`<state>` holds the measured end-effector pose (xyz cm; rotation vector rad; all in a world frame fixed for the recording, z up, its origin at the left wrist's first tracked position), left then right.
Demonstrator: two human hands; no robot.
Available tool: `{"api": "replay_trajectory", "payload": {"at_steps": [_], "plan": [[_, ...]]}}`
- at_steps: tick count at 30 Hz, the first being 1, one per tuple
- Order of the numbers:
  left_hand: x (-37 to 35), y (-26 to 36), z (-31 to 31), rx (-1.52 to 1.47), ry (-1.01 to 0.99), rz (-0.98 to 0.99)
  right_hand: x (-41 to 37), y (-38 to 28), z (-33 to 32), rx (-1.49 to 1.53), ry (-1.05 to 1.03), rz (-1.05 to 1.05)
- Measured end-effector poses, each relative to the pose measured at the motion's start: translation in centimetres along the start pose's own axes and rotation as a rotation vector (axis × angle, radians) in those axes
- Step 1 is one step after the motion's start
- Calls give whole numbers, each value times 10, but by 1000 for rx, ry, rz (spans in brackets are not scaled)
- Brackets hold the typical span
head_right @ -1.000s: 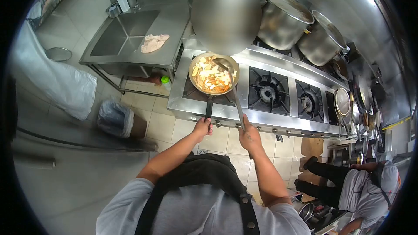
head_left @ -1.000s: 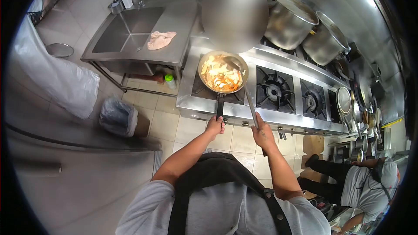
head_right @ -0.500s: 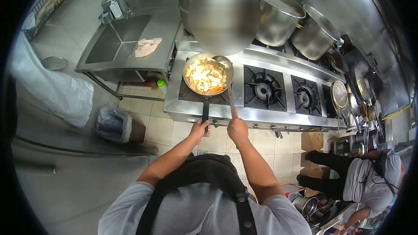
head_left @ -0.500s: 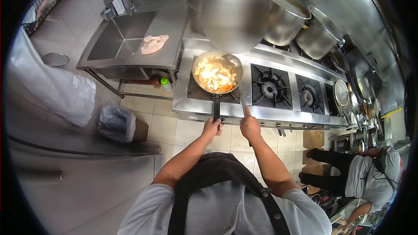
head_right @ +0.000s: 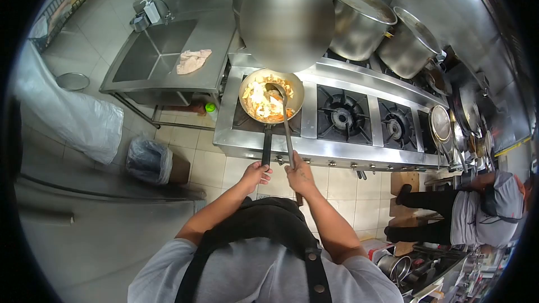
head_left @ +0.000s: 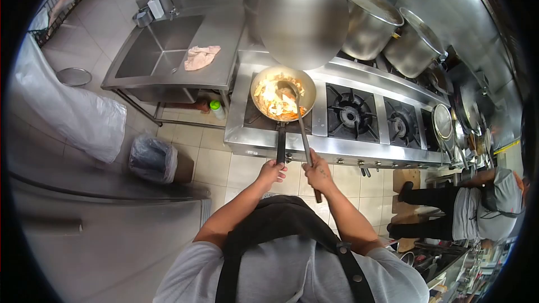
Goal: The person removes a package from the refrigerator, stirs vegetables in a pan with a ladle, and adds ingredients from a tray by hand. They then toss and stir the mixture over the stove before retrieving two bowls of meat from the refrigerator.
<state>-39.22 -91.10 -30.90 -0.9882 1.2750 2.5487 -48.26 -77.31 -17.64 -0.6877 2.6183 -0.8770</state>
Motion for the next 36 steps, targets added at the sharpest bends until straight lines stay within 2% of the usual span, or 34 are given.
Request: {"api": "replay_trajectory", "payload": {"at_steps": [1,5,9,13,15,16,18,21,22,23,25,27,29,33,36], "plan": [[-1,0,-2,1,2,0,-3,-6,-8,63,-79,29],[-9,9,-10,-35,-5,42,-34,-25,-52,-210,-45,-66],[-12,13,-24,-48,24,73,-36,-9,-41,-358,-191,-28],[-10,13,-26,-47,37,62,-13,9,-31,-356,-131,-53],[-13,11,-27,-45,4,47,-16,-4,-43,-169,6,-137],[-14,13,-28,-48,9,50,-16,-11,-46,-169,3,-142],[-17,12,-27,-40,32,38,-16,-14,-42,98,-142,37],[-15,10,-28,-45,34,42,5,-25,-24,187,-250,112],[-16,11,-27,-48,36,43,24,-3,-3,-39,-101,-86],[-16,11,-27,-41,30,43,24,-3,-4,-39,-102,-88],[-16,17,-27,-37,25,53,25,-25,-18,-350,14,-233],[-21,15,-29,-29,38,41,16,-36,-36,-308,-54,-175],[-25,15,-29,-39,49,43,10,-39,-44,-433,-140,-39],[-24,15,-31,-36,57,43,25,-29,-26,-599,-202,-48],[-25,17,-33,-33,64,41,16,-32,-43,-618,-173,-58]]}}
Point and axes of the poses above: each hand's wrist, its own x-axis towards the middle knuckle, its own z-axis out of the palm, y = z × x, the point moved 8 cm from there along x, towards the middle knuckle, and after that the axes turned 11 degrees about -x, right-handed, at the moved point
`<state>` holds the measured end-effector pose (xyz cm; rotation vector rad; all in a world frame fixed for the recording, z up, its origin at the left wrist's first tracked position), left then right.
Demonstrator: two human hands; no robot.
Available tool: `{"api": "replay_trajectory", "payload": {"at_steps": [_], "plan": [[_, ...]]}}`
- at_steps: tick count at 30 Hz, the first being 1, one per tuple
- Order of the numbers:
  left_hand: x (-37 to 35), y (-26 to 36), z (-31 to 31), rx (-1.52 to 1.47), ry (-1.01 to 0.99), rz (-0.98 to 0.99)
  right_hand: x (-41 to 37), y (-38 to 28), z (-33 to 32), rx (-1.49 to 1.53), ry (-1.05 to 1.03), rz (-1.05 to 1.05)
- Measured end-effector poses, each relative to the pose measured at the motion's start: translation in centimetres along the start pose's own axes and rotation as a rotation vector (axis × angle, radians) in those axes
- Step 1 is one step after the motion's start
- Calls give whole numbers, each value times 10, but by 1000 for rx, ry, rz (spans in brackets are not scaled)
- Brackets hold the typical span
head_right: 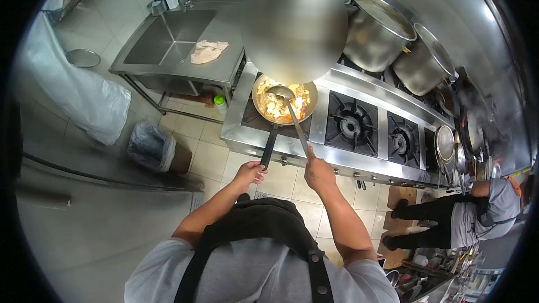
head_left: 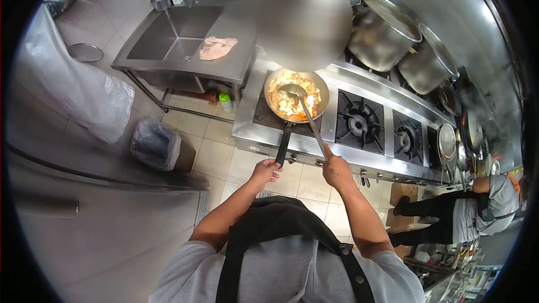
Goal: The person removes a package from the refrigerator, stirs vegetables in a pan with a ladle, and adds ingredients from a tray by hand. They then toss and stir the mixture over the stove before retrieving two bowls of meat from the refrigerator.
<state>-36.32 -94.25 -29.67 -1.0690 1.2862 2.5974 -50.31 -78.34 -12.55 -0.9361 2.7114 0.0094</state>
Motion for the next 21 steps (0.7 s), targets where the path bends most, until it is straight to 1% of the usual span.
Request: {"api": "replay_trajectory", "payload": {"at_steps": [4,6,9,11,13,15,17,21], "plan": [[-1,0,-5,32,41,-14,-14,-8,-8,66,24,0],[1,-1,-7,24,53,21,-4,-14,4,13,-39,-22],[-2,2,-7,13,34,24,5,-11,6,-35,-69,8],[-5,8,-10,31,40,11,-3,-7,-4,-45,-72,14],[-7,8,-11,45,46,-10,-12,-7,-11,6,-27,-5],[-7,9,-11,48,41,-4,-8,-7,-5,17,-24,-11],[-6,8,-9,42,38,-3,2,-15,6,51,-22,-85],[-8,11,-11,42,17,-10,1,-16,-3,67,-27,-44]]}}
Point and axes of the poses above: each hand's wrist, its own x-axis towards the middle knuckle, its own z-axis out of the palm, y = z × x, the point moved 8 cm from there along x, towards the middle knuckle, and after that the axes turned 11 degrees about -x, right-handed, at the moved point
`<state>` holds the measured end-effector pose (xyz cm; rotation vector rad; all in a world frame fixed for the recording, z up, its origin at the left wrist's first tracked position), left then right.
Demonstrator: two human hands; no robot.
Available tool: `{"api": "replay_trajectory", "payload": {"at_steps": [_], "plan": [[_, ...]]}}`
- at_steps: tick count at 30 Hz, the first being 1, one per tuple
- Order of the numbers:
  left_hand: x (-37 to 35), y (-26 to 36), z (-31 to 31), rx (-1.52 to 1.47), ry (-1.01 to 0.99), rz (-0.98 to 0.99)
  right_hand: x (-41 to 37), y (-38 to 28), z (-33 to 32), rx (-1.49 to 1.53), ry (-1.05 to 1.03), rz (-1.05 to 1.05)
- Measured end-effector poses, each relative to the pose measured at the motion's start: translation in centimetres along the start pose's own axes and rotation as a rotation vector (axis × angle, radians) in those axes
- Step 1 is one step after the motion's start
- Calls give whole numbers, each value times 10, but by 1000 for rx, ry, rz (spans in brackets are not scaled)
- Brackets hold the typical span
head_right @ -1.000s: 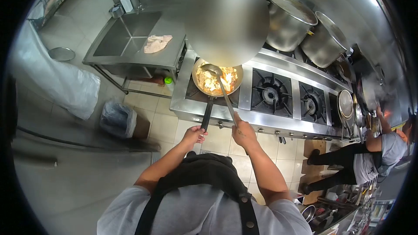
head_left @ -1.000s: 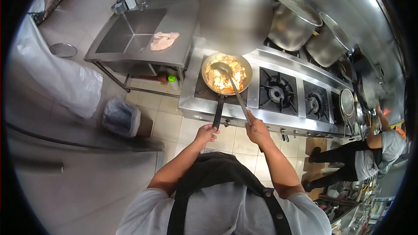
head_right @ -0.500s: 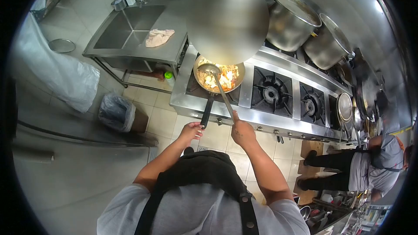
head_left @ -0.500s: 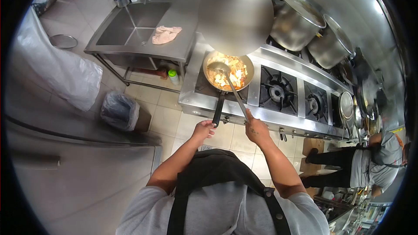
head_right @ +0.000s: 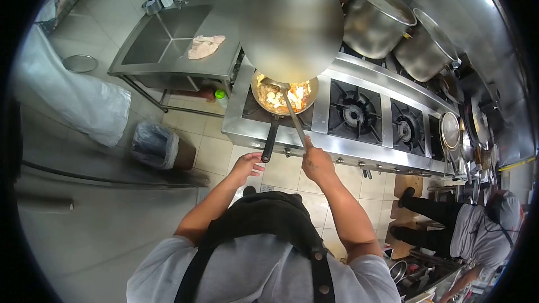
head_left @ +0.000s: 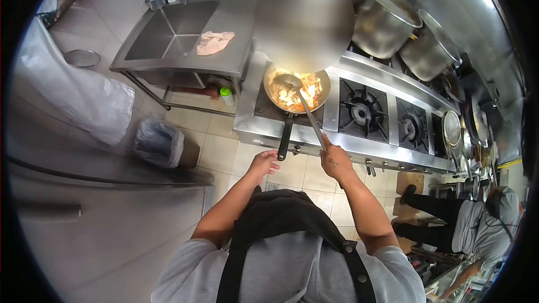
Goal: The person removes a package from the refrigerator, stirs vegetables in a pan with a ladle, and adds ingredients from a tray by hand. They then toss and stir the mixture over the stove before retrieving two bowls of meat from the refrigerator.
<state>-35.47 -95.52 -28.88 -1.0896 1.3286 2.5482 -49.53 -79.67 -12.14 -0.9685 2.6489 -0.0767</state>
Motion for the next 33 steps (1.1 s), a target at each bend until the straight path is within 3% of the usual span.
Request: {"api": "replay_trajectory", "payload": {"at_steps": [10,13,14,16,19,22,28,33], "plan": [[-3,2,0,10,-36,-23,-4,7,11,-36,-54,24],[-9,6,1,21,-31,-38,-28,11,-8,49,49,-18],[-10,8,1,17,-29,-37,-37,15,-7,51,48,-15],[-10,8,0,13,-23,-36,-54,18,-6,343,7,-44],[-10,7,1,10,-37,-34,-57,23,14,384,8,-87],[-13,8,4,24,-46,-25,-40,30,21,162,-97,28],[-16,10,-25,8,7,-4,-61,38,16,314,10,-98],[-23,-7,-57,8,100,-36,-32,51,30,237,-6,-63]]}}
Point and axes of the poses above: each hand's wrist, its own x-axis towards the middle knuckle, its own z-axis out of the palm, y = z × x, the point moved 8 cm from there along x, towards the middle knuckle, and after that the axes turned 11 degrees about -x, right-handed, at the moved point
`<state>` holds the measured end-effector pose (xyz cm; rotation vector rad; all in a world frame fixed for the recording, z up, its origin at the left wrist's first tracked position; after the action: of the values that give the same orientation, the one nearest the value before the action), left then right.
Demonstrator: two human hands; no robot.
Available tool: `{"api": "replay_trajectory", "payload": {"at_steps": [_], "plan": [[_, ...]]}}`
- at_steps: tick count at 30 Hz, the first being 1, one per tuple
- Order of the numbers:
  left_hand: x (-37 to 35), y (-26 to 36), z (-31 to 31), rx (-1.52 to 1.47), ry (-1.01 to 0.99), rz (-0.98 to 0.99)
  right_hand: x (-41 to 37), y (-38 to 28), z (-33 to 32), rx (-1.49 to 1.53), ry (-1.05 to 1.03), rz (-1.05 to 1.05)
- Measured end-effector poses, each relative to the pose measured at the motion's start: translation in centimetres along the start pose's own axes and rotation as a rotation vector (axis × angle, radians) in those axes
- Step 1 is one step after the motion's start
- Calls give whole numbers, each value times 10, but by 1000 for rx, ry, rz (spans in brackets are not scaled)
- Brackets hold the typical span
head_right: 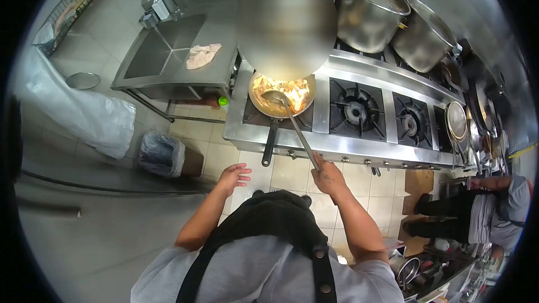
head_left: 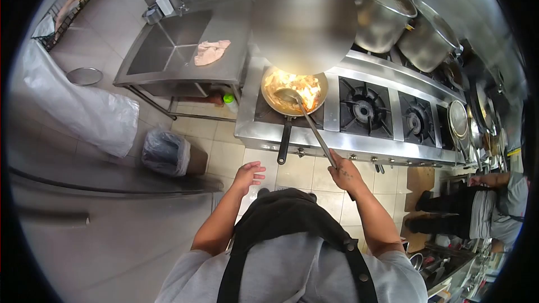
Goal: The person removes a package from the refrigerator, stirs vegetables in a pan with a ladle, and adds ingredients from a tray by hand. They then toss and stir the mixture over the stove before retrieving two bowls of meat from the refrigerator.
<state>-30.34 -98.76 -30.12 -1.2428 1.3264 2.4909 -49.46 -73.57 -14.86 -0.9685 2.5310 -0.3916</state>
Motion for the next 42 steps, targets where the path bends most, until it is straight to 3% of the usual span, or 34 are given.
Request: {"api": "replay_trajectory", "payload": {"at_steps": [3,5,11,15,21,23,28,30,33,37,42], "plan": [[-10,-3,-15,-33,39,-19,8,-24,-14,28,52,-1],[-11,-6,-23,-18,61,-21,24,-34,-23,-245,14,84],[6,-50,-76,34,116,-70,84,-17,14,-500,45,104],[-1,-93,-131,-18,239,-161,68,7,-8,-466,-58,101],[-18,-154,-180,-58,339,-261,91,9,8,-320,117,176],[-26,-170,-203,79,454,-304,87,1,19,-198,118,153],[-40,-196,-232,154,468,-359,54,9,10,-77,162,52],[-44,-206,-242,108,487,-400,46,15,16,-33,195,214],[-28,-182,-223,117,416,-331,51,6,48,61,257,157],[17,-97,-139,167,215,-97,35,-11,14,138,289,77],[37,2,12,173,-86,123,48,3,17,10,202,339]]}}
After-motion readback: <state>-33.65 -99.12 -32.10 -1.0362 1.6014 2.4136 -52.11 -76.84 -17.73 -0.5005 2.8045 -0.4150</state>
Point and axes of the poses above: each hand's wrist, its own x-axis towards the middle knuckle, its own z-axis out of the palm, y = z × x, the point moved 8 cm from there along x, towards the middle knuckle, and after that the axes turned 11 degrees about -x, right-handed, at the moved point
